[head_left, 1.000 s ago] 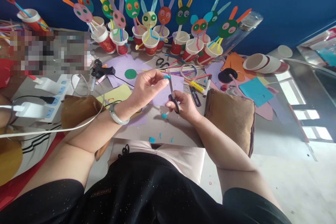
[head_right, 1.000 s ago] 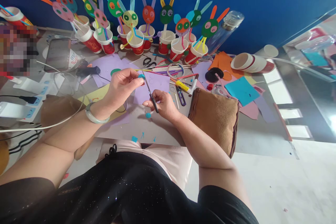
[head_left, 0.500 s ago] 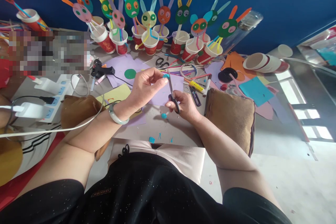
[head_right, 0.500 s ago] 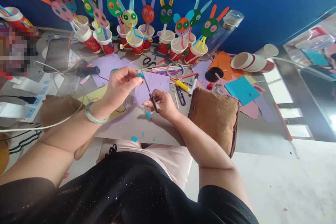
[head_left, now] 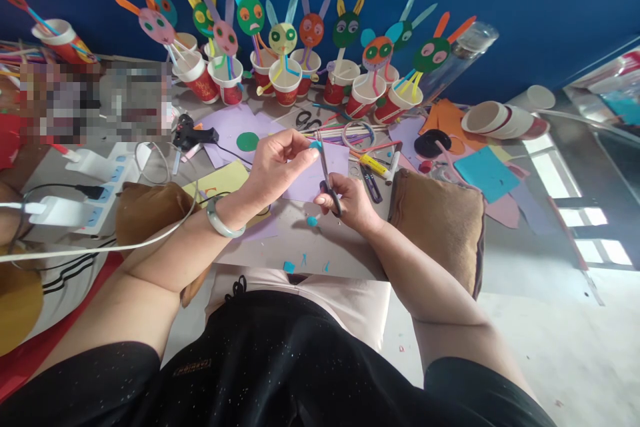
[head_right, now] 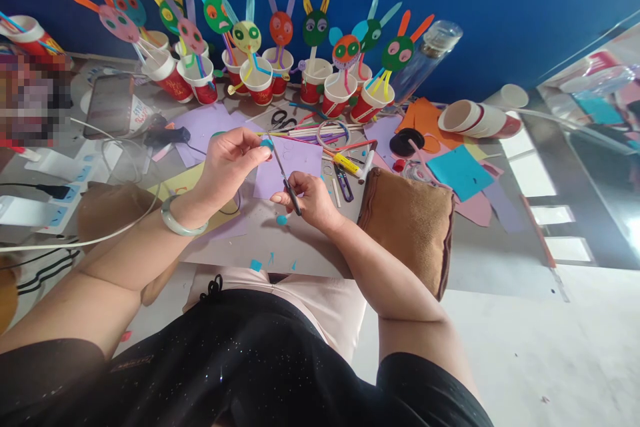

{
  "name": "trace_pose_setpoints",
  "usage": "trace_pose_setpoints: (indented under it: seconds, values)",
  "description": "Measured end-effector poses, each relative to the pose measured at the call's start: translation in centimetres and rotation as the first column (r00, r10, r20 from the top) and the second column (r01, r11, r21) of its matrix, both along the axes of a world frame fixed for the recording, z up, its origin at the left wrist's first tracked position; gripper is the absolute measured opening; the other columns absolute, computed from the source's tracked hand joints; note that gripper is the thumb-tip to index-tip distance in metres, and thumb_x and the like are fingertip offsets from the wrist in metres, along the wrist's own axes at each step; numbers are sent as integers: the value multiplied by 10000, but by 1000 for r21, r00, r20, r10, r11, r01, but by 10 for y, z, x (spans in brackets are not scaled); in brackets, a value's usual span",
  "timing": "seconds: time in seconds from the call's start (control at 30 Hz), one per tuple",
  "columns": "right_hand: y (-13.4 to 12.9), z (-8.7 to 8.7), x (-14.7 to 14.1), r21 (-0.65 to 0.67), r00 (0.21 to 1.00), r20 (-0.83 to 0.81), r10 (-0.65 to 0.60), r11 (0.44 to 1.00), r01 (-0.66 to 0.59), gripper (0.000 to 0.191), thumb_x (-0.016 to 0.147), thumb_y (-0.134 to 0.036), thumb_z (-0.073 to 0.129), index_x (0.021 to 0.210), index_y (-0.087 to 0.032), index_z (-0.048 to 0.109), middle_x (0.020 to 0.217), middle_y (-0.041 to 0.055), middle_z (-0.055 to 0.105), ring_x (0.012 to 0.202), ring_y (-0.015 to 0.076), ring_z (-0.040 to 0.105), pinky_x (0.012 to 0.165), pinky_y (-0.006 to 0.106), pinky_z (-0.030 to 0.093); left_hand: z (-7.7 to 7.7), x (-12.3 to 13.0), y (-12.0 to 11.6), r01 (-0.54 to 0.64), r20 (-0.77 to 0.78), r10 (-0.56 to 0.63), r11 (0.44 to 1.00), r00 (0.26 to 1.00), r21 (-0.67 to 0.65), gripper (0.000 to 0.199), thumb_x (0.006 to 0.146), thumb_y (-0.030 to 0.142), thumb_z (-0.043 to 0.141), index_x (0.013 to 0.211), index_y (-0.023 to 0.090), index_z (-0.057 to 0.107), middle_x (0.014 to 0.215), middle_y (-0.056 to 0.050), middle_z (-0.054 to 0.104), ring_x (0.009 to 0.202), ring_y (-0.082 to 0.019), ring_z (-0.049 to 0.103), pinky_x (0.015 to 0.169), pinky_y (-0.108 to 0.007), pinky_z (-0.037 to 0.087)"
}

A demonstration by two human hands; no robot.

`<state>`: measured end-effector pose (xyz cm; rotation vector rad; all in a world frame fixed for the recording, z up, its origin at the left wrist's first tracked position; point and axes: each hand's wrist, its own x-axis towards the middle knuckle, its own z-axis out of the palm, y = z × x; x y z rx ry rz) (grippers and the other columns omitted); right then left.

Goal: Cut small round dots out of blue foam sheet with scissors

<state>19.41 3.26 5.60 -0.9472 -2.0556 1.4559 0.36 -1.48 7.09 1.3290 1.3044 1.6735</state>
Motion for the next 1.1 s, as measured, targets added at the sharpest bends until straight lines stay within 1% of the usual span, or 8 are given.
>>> trace_pose_setpoints:
  seconds: [0.27,0.47,0.67,0.77,0.93,1.1]
  values:
    - [2,-4,0,-7,1000,-19,11,1000,-12,781,572,-973,787,647,-241,524,523,0,629,478,159,570,501,290,441,-1,5,0,35,47,-34,999,998,-11,279,809,432,855,752,209,698,720,-2,681,678,-125,585,636,-262,496]
    - [3,-5,1,-17,1000,-26,10,1000,-10,784,558,-974,792,658,-243,525,539,-2,629,491,160,570,497,289,440,-2,4,1,51,50,-50,998,998,-23,263,800,412,854,744,210,696,725,-4,679,680,-126,583,628,-262,490]
    - [2,-4,1,-8,1000,-15,8,1000,-8,794,573,-992,764,649,-243,514,524,-2,622,492,158,562,510,291,441,-1,4,1,48,27,-48,999,998,-17,286,816,433,850,740,212,684,710,1,667,669,-126,567,618,-261,480]
    - [1,-2,1,-4,1000,-15,7,1000,-7,799,573,-1000,755,646,-241,516,513,-1,624,486,154,554,516,291,438,-1,4,0,46,28,-45,999,999,-17,269,817,410,843,740,210,680,712,1,666,670,-124,567,621,-262,479]
    - [1,-1,1,5,1000,-9,6,1000,-6,800,581,-1008,739,637,-239,525,499,5,632,484,153,554,523,290,433,1,5,0,34,51,-33,999,998,-22,176,798,317,810,732,211,686,699,7,665,659,-123,565,615,-264,471]
    - [0,-2,2,12,1000,-6,8,1000,-8,805,590,-1017,721,648,-241,514,501,1,627,485,152,558,522,285,424,1,5,0,30,41,-29,999,999,-25,174,803,320,804,744,210,684,698,10,663,663,-125,570,629,-275,465]
